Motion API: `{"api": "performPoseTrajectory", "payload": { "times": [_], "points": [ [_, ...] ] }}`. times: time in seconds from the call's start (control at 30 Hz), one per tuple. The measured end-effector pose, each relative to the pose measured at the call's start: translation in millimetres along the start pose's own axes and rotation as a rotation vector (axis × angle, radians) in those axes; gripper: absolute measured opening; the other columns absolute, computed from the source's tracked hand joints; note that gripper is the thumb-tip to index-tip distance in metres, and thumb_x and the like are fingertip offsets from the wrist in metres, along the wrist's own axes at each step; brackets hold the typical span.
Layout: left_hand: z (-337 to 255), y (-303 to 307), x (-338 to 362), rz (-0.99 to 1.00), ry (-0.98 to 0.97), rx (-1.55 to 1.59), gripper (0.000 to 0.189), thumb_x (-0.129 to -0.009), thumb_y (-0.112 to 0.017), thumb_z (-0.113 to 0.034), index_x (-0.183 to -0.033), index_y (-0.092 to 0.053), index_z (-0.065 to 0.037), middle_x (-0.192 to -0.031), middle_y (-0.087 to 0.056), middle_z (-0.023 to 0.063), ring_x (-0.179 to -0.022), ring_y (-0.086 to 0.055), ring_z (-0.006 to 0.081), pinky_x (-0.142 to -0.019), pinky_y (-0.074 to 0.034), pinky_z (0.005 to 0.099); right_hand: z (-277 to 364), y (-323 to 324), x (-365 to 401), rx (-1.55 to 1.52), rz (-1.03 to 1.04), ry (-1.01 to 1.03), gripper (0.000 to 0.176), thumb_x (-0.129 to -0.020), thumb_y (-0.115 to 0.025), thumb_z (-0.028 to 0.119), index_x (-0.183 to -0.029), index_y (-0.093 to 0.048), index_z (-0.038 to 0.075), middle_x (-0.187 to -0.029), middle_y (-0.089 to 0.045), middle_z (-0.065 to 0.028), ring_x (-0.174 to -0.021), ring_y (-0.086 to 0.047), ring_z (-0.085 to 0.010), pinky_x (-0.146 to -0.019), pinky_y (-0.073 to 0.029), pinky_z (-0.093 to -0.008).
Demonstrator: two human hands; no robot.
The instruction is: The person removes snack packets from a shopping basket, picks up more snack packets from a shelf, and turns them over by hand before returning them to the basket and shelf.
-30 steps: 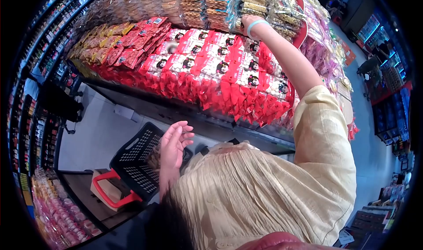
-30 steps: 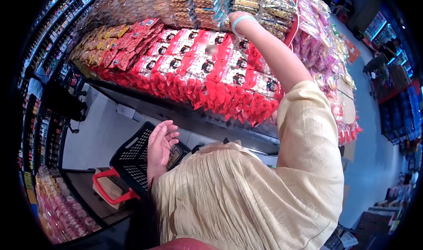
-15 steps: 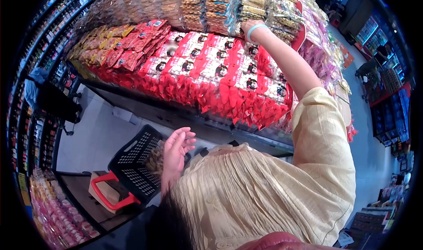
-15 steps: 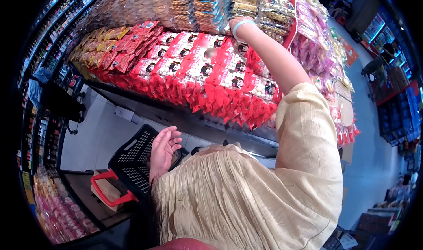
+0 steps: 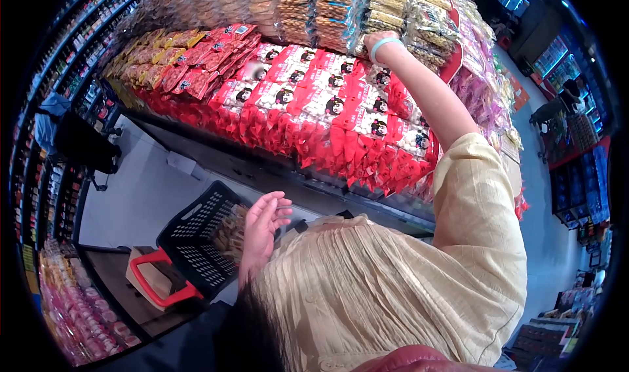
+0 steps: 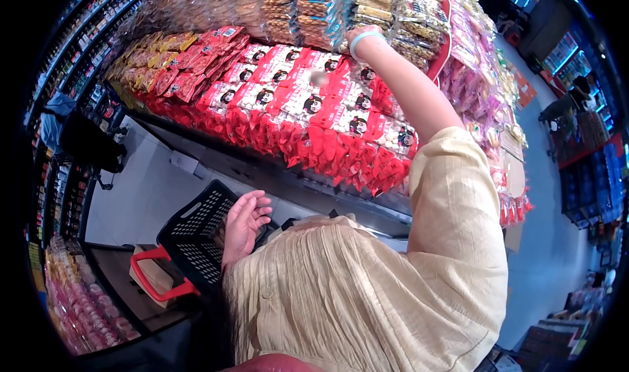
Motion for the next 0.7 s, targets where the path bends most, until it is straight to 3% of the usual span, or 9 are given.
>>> {"api": "performPoseTrajectory", "payload": {
  "times": [0.07,0.27,0.43,0.7],
  "points": [
    [0,2,1,-0.007,0.007,-0.007,0.026,-0.097,-0.05,-0.017,-0.117,-0.054,-0.001,-0.101,-0.064,0.0084,-0.086,-0.064,0.0136,-0.07,-0.053,0.0252,-2,-5,-2,0.006,0.013,0.009,0.041,-0.078,-0.07,0.03,-0.112,-0.063,0.007,-0.11,-0.066,-0.0137,-0.105,-0.063,-0.0275,-0.084,-0.052,-0.0375],
    [7,9,-2,-0.024,0.034,-0.009,0.025,-0.097,-0.049,-0.016,-0.116,-0.054,-0.002,-0.101,-0.064,0.0083,-0.086,-0.064,0.0136,-0.07,-0.053,0.0252,-15,-1,9,-0.12,-0.11,-0.022,0.043,-0.082,-0.067,0.043,-0.108,-0.064,0.008,-0.11,-0.066,-0.012,-0.104,-0.064,-0.0272,-0.085,-0.052,-0.038],
    [10,6,-5,-0.006,0.046,-0.023,0.023,-0.097,-0.05,-0.017,-0.115,-0.057,-0.003,-0.101,-0.063,0.0071,-0.086,-0.062,0.0116,-0.071,-0.051,0.0234,-17,-9,1,-0.159,-0.16,-0.014,0.04,-0.08,-0.068,0.042,-0.099,-0.065,0.007,-0.101,-0.067,-0.0149,-0.098,-0.064,-0.0312,-0.082,-0.052,-0.0409],
    [12,7,-6,-0.005,0.031,-0.052,0.024,-0.097,-0.05,-0.016,-0.116,-0.055,-0.002,-0.101,-0.063,0.0073,-0.086,-0.063,0.0122,-0.07,-0.052,0.0238,-11,-4,8,-0.1,-0.166,-0.004,0.039,-0.081,-0.068,0.041,-0.099,-0.065,0.008,-0.1,-0.067,-0.0149,-0.098,-0.065,-0.0312,-0.082,-0.052,-0.0418]
  ]
}}
Point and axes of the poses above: each hand's wrist, its own x-axis away from the middle knuckle, its own y-axis out of the back of the hand, z = x × y, the point moved 9 cm from there along -x, towards the middle knuckle
